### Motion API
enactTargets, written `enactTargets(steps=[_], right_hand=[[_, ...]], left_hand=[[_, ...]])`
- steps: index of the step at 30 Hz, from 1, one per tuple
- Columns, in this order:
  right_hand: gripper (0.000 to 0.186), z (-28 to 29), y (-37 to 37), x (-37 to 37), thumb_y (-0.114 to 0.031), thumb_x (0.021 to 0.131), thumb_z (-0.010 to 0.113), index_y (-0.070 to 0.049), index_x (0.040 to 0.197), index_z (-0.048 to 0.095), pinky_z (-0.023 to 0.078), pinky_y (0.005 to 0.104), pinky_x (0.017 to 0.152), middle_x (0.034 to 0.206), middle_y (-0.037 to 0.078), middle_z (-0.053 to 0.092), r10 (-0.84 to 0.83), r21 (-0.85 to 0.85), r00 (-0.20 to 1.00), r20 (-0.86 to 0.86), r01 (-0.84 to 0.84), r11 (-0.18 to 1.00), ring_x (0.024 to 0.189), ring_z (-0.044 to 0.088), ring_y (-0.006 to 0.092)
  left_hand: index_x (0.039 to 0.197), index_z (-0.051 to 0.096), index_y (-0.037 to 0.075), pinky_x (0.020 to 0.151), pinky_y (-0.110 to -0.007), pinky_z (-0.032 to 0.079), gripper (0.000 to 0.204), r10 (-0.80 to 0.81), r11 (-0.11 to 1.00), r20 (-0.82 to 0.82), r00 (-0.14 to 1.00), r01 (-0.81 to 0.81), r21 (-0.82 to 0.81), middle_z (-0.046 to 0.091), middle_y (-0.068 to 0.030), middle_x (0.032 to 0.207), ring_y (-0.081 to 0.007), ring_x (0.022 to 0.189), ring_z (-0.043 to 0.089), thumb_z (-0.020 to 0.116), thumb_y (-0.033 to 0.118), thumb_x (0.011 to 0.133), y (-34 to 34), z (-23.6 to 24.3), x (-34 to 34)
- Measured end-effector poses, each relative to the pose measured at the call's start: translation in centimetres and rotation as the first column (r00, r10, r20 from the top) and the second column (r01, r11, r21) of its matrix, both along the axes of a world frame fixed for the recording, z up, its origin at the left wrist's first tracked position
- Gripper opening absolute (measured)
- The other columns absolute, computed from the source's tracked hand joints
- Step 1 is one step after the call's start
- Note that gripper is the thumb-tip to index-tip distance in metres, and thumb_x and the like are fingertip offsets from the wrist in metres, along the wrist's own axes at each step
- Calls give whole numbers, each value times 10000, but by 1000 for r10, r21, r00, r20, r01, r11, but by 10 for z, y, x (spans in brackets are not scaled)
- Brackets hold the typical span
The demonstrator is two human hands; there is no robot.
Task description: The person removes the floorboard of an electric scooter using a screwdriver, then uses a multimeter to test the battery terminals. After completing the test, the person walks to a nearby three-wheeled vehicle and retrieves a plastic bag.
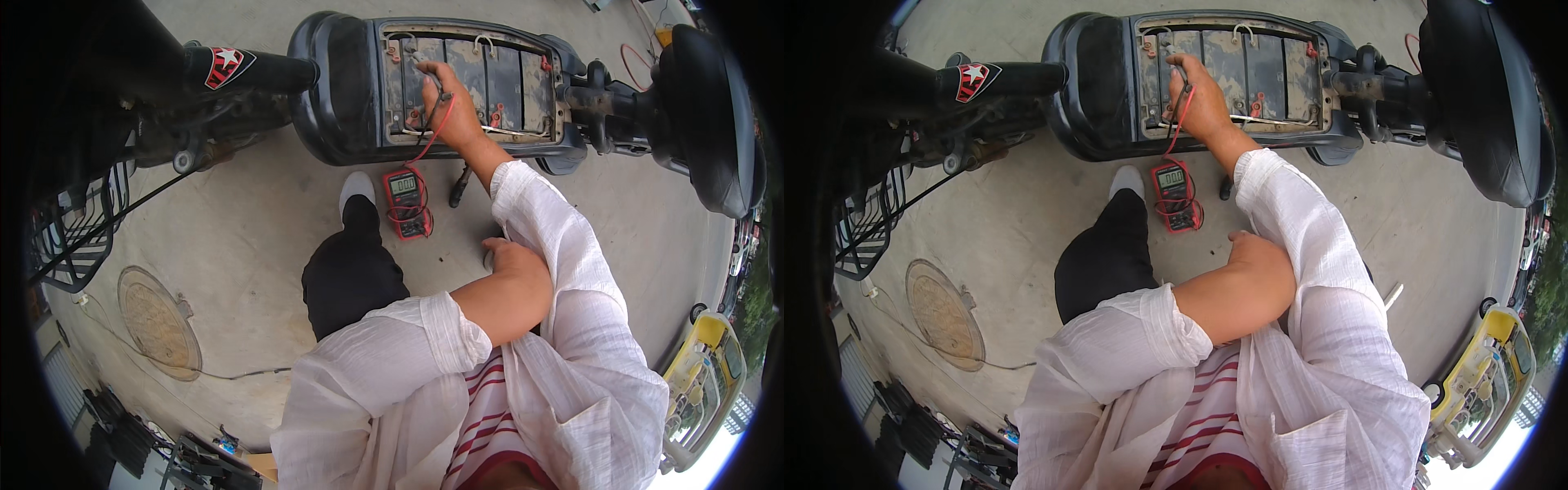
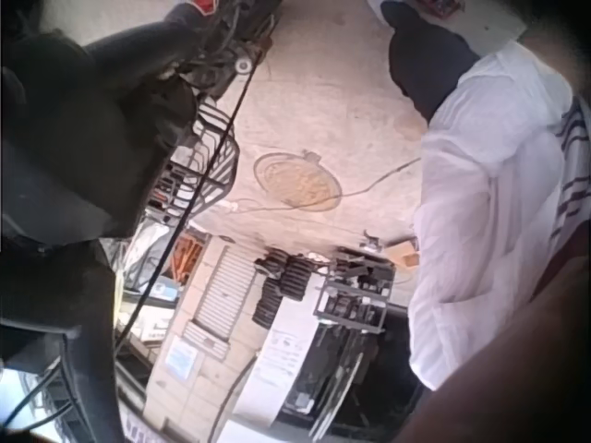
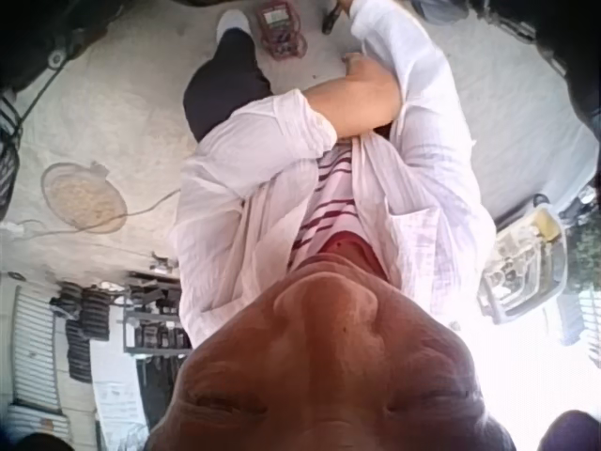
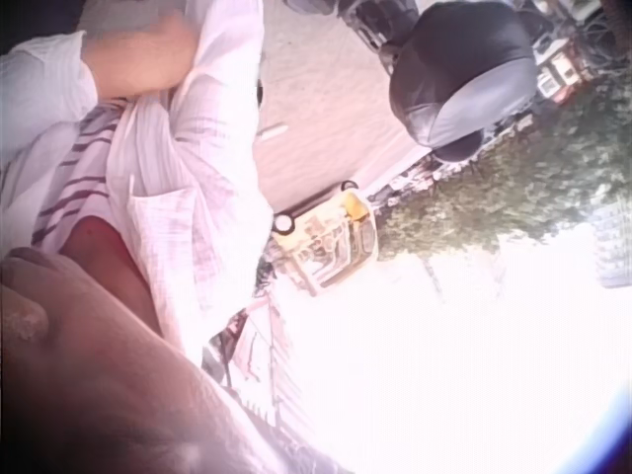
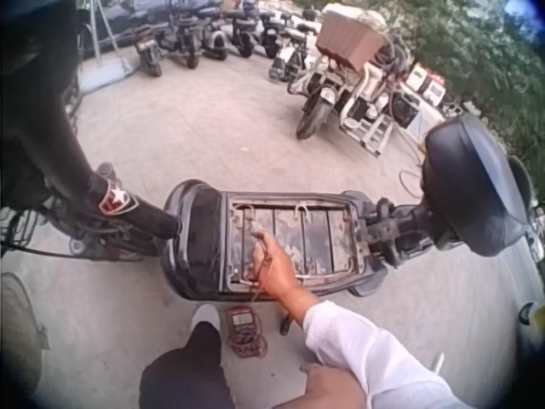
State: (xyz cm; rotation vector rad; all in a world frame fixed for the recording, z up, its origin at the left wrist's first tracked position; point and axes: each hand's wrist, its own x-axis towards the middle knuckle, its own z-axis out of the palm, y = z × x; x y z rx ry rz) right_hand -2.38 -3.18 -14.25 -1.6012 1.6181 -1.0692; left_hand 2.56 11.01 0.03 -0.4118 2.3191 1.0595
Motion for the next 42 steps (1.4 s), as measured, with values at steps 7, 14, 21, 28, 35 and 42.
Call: enactTargets(steps=[7, 14, 21, 28, 35, 42], right_hand=[[293, -30, -11, -8, -227, 1021, 444, -68, 1259, 507, 550, 330, 603, 1006, 161, 627, -1, -104, 995, -97, -9, 995, 648, 666, 208], [293, -29, -8, 3, -188, 945, 515, -70, 1212, 506, 491, 488, 814, 1157, 193, 604, 3, -51, 1000, 6, -3, 999, 1000, 588, 432], [302, -22, -6, 0, -201, 932, 532, -63, 1195, 478, 490, 522, 765, 1144, 215, 590, -10, -58, 1000, -16, 9, 998, 940, 592, 461], [430, -22, -6, 11, -171, 902, 588, 10, 1245, 403, 499, 537, 779, 1180, 337, 533, -138, -54, 990, 5, 139, 989, 913, 607, 494], [353, -43, -15, -6, -191, 915, 575, 18, 1182, 478, 499, 496, 826, 1108, 307, 571, -149, 30, 978, 149, 146, 989, 944, 608, 473], [266, -42, -13, -5, -183, 962, 491, 14, 1128, 560, 504, 390, 781, 971, 214, 633, -144, -81, 989, 13, 145, 986, 874, 647, 324]], left_hand=[[1135, 633, 42, 880, -314, 484, 265, 589, 519, -709, 386, -854, -34, 671, -162, 1054, -248, 997, 646, 483, 58, 916, -182, -20, 124], [1335, 545, 220, 950, -384, 493, 541, 270, 584, -741, 615, -717, -382, 571, -72, 1323, -318, 1154, 574, 606, 21, 835, -215, -131, 98], [1143, 614, 150, 816, -390, 529, 332, 245, 604, -723, 645, -686, -407, 654, -82, 1103, -341, 992, 624, 640, 82, 819, -232, -145, 89], [1135, 622, 98, 786, -377, 528, 259, 219, 516, -798, 561, -761, -393, 678, -129, 1023, -338, 932, 653, 620, 99, 875, -249, -147, 84], [1017, 625, 53, 676, -423, 522, 157, 441, 496, -809, 388, -857, -140, 684, -182, 807, -310, 755, 695, 599, 157, 902, -261, -138, 86], [913, 620, 9, 704, -514, 499, 206, 372, 405, -806, 459, -862, -304, 629, -276, 810, -461, 799, 617, 573, 208, 885, -269, -142, 70]])
